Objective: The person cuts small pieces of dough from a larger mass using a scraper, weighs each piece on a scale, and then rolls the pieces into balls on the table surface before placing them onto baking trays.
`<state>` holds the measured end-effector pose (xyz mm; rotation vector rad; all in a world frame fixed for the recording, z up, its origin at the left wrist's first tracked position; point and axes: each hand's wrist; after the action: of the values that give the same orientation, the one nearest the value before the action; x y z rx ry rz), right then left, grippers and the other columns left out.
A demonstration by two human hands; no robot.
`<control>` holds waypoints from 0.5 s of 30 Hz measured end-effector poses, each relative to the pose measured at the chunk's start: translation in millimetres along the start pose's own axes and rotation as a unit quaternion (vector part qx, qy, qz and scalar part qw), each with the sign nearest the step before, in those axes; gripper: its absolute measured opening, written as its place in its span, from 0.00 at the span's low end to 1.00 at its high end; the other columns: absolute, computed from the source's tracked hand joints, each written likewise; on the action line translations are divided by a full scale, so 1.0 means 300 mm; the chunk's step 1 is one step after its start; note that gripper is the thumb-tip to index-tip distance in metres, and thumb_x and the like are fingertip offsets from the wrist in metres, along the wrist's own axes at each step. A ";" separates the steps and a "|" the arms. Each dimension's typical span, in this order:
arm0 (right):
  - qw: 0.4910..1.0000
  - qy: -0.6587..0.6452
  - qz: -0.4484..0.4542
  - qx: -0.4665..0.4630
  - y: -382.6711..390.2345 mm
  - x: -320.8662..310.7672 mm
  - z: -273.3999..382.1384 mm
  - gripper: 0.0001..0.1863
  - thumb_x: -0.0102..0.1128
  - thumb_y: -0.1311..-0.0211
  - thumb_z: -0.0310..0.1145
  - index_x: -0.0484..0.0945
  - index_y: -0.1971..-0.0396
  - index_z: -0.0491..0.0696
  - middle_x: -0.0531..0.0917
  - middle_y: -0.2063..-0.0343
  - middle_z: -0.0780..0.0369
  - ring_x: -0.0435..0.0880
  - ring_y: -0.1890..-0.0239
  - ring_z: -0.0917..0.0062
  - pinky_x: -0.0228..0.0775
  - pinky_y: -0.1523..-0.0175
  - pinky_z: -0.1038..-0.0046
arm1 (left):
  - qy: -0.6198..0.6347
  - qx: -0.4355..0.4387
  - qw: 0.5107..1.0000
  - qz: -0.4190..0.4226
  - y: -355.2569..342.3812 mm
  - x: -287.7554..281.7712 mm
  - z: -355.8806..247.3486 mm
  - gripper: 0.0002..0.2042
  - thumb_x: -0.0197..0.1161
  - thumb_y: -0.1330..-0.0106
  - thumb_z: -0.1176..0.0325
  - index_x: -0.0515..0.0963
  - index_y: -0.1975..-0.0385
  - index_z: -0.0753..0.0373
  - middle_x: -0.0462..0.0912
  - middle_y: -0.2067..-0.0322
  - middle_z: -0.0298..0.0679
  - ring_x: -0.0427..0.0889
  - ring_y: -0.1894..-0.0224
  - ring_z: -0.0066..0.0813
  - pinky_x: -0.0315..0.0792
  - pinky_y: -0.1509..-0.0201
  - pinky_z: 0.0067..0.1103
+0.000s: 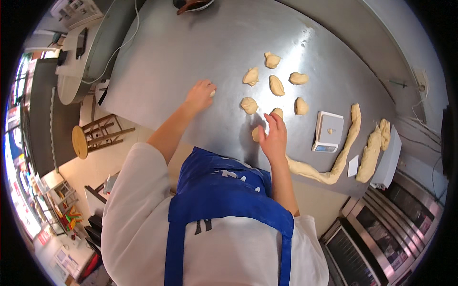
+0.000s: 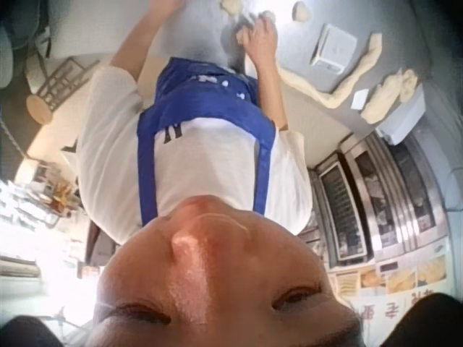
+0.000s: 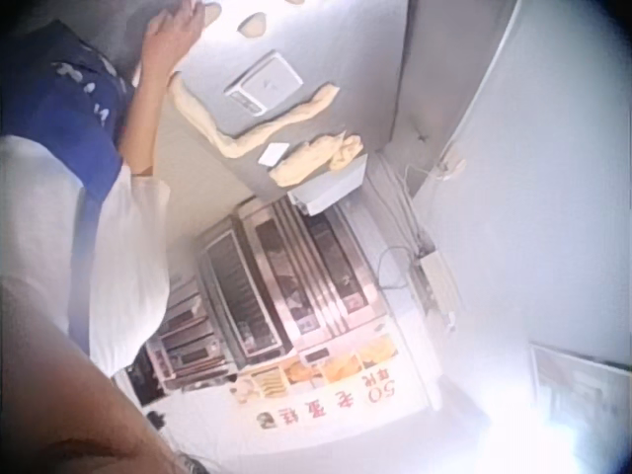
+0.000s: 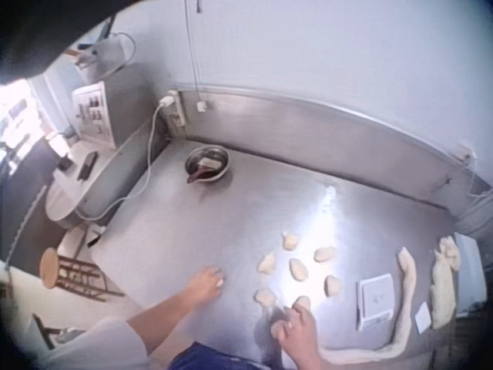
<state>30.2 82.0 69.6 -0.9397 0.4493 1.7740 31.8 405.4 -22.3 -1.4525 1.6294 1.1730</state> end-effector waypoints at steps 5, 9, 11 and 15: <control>0.998 -0.015 0.038 0.042 -0.127 0.155 -0.083 0.26 0.66 0.46 0.31 0.74 0.45 0.43 0.77 0.49 0.48 0.76 0.46 0.53 0.69 0.42 0.57 | 0.218 -0.170 0.959 -0.066 0.037 -0.030 -0.024 0.13 0.65 0.43 0.69 0.77 0.57 0.55 0.79 0.54 0.35 0.78 0.51 0.35 0.75 0.53 0.35; 0.998 -0.015 0.036 0.053 -0.213 0.243 -0.077 0.27 0.67 0.46 0.37 0.75 0.45 0.46 0.77 0.50 0.51 0.75 0.46 0.55 0.70 0.43 0.58 | 0.728 -0.363 0.552 -0.184 0.145 -0.050 0.079 0.13 0.59 0.35 0.59 0.75 0.53 0.54 0.79 0.61 0.31 0.77 0.61 0.25 0.71 0.63 0.26; 0.999 0.023 0.025 0.018 -0.210 0.280 -0.047 0.26 0.67 0.46 0.37 0.76 0.46 0.48 0.78 0.51 0.53 0.75 0.46 0.56 0.72 0.45 0.59 | 0.815 -0.341 0.440 -0.162 0.260 -0.069 0.139 0.15 0.57 0.33 0.54 0.74 0.51 0.53 0.78 0.62 0.30 0.76 0.62 0.22 0.69 0.65 0.24; 0.990 0.118 0.075 -0.003 -0.186 0.325 -0.043 0.18 0.66 0.46 0.36 0.80 0.53 0.53 0.79 0.54 0.56 0.76 0.50 0.58 0.75 0.49 0.59 | 0.824 -0.299 0.469 -0.110 0.451 -0.118 0.263 0.18 0.53 0.30 0.52 0.72 0.45 0.51 0.78 0.61 0.32 0.77 0.62 0.27 0.70 0.65 0.25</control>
<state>70.3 155.4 -6.6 -1.1525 0.6820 1.8057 -101.9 489.8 5.6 -3.7342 1.7147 -0.4538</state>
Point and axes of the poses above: each hand's wrist, its own y-axis away from the middle knuckle, its own x-axis out of the palm, z = x × y
